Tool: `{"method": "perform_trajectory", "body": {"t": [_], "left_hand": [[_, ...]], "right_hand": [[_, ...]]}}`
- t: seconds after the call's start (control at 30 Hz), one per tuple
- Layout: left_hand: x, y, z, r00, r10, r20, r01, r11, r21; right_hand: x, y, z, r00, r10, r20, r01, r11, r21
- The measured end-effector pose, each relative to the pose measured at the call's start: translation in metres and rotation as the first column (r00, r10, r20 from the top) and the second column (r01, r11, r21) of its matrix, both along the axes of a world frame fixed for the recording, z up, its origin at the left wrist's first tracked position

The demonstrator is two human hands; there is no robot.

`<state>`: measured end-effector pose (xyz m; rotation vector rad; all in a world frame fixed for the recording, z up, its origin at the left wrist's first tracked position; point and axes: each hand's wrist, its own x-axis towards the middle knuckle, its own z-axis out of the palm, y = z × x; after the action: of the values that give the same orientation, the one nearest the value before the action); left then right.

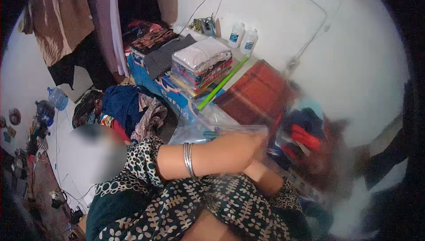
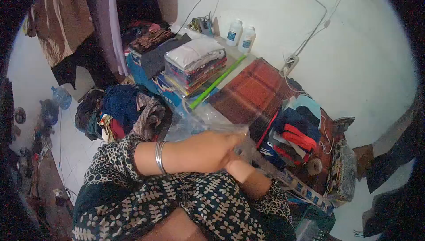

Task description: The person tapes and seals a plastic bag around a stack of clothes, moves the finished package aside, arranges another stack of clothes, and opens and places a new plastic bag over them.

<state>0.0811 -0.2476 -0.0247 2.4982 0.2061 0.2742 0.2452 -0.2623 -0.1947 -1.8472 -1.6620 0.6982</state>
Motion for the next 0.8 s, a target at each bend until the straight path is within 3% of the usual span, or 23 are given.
{"method": "perform_trajectory", "body": {"t": [0.17,0.2,0.27,0.37,0.5,0.6,0.7,0.73,0.77,0.8], "left_hand": [[0.004,0.018,-0.022,0.922,0.078,0.379,-0.150,0.975,0.164],[0.003,0.018,-0.020,0.921,0.079,0.381,-0.151,0.975,0.165],[0.001,0.020,-0.015,0.982,0.153,0.109,-0.160,0.986,0.053],[-0.001,0.023,-0.009,0.982,0.186,0.040,-0.188,0.980,0.062],[-0.005,0.032,-0.017,0.962,0.258,0.091,-0.269,0.952,0.146],[-0.011,0.046,-0.031,0.942,0.289,0.169,-0.330,0.890,0.316],[-0.022,0.057,-0.036,0.914,0.319,0.252,-0.395,0.844,0.362],[-0.025,0.059,-0.033,0.909,0.380,0.173,-0.417,0.835,0.358],[-0.029,0.061,-0.031,0.898,0.431,0.092,-0.434,0.828,0.356],[-0.033,0.065,-0.031,0.913,0.397,0.089,-0.401,0.842,0.361]], "right_hand": [[0.003,0.010,-0.004,0.999,0.043,0.002,-0.043,0.999,-0.028],[0.002,0.011,-0.005,0.999,0.051,0.000,-0.051,0.998,-0.033],[0.001,0.014,-0.006,0.998,0.069,-0.002,-0.069,0.997,-0.040],[-0.007,0.021,-0.005,0.994,0.104,-0.020,-0.104,0.993,-0.047],[-0.017,0.016,-0.004,0.984,0.158,-0.079,-0.162,0.985,-0.052],[-0.009,-0.017,0.012,0.954,0.202,-0.223,-0.216,0.975,-0.042],[-0.002,-0.052,0.071,0.902,0.035,-0.431,-0.141,0.966,-0.218],[-0.001,-0.063,0.101,0.876,-0.057,-0.479,-0.100,0.950,-0.296],[-0.002,-0.073,0.120,0.872,-0.078,-0.483,-0.075,0.954,-0.290],[-0.004,-0.084,0.134,0.811,0.104,-0.575,-0.114,0.993,0.019]]}}
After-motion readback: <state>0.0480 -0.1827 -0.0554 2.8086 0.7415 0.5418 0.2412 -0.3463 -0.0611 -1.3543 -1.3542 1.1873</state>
